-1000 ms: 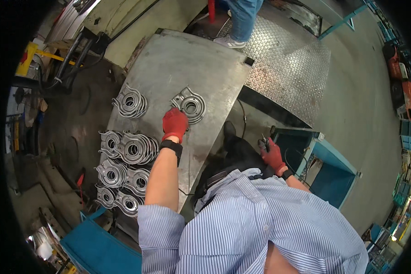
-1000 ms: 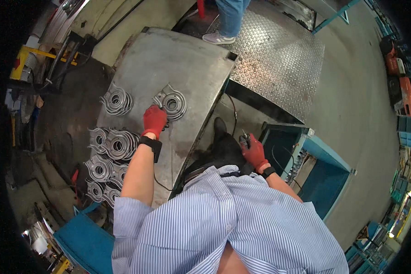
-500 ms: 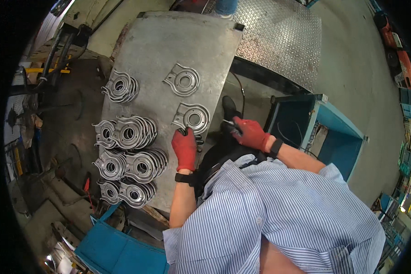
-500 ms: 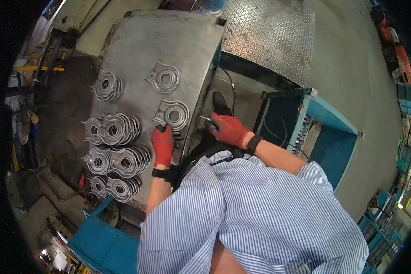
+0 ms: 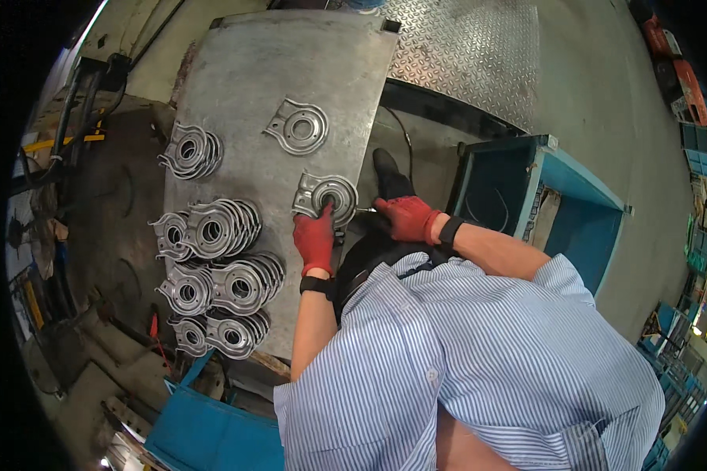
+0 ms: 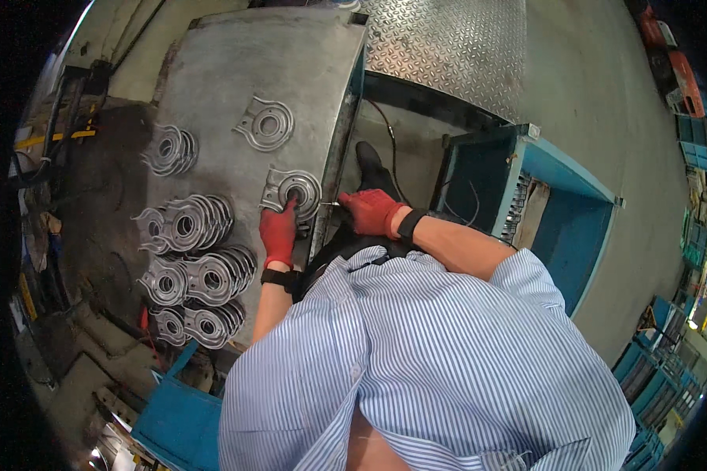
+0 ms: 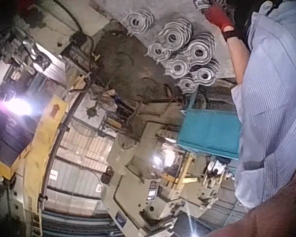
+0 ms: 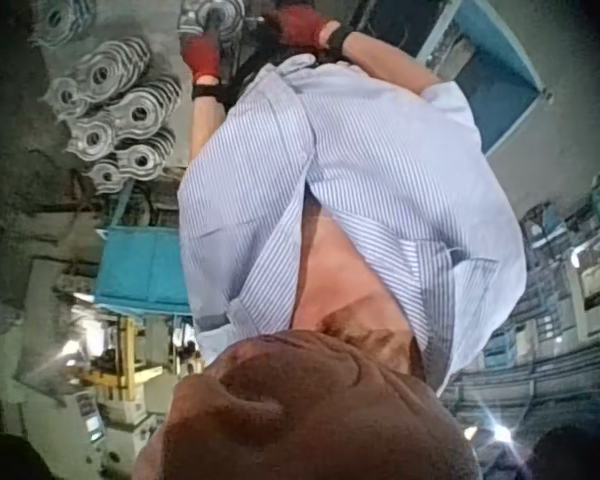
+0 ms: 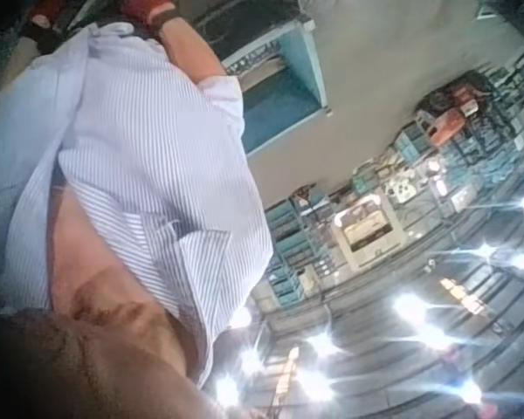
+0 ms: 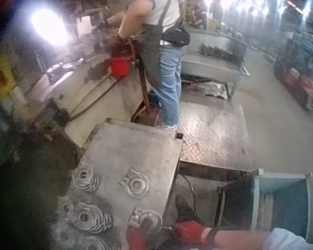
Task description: Use a manual deburring tool to clean the edges of metal bearing housings and place them in a bin.
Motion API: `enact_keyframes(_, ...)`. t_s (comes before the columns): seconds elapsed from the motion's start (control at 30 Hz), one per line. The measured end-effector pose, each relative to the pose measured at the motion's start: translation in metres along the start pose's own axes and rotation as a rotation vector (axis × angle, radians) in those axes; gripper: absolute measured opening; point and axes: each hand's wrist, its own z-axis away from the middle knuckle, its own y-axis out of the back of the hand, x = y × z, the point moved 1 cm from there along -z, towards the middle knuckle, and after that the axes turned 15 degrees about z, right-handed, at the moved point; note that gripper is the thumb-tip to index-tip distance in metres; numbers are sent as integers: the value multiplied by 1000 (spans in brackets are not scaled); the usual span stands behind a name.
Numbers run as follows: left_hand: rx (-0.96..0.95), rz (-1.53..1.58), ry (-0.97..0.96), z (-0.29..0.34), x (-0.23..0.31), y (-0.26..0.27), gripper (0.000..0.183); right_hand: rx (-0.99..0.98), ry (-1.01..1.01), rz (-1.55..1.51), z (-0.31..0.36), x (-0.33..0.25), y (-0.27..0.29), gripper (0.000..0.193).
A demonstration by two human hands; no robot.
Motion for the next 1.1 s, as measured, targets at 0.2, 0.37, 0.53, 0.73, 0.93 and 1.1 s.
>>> enact_keyframes(0.2,-16,62,28,-3,0,-6,65,20,-27,-27,-6,-3,-8,39)
enact_keyframes(0.37,-38,112,-99,0,11,-1,56,54,-36,-16,-10,0,-20,43)
enact_keyframes(0.53,6,39,-113,-3,4,-6,52,22,-57,-59,-10,-10,-7,44)
enact_keyframes(0.73,10,88,-121,-1,2,-7,40,89,-85,-29,-11,-9,-19,38)
enact_keyframes(0.93,-9,-57,-175,2,8,-3,42,104,-99,-42,-11,-12,-19,35)
enact_keyframes(1.1,-13,11,-109,2,11,-3,41,83,-114,-29,-12,-13,-17,34)
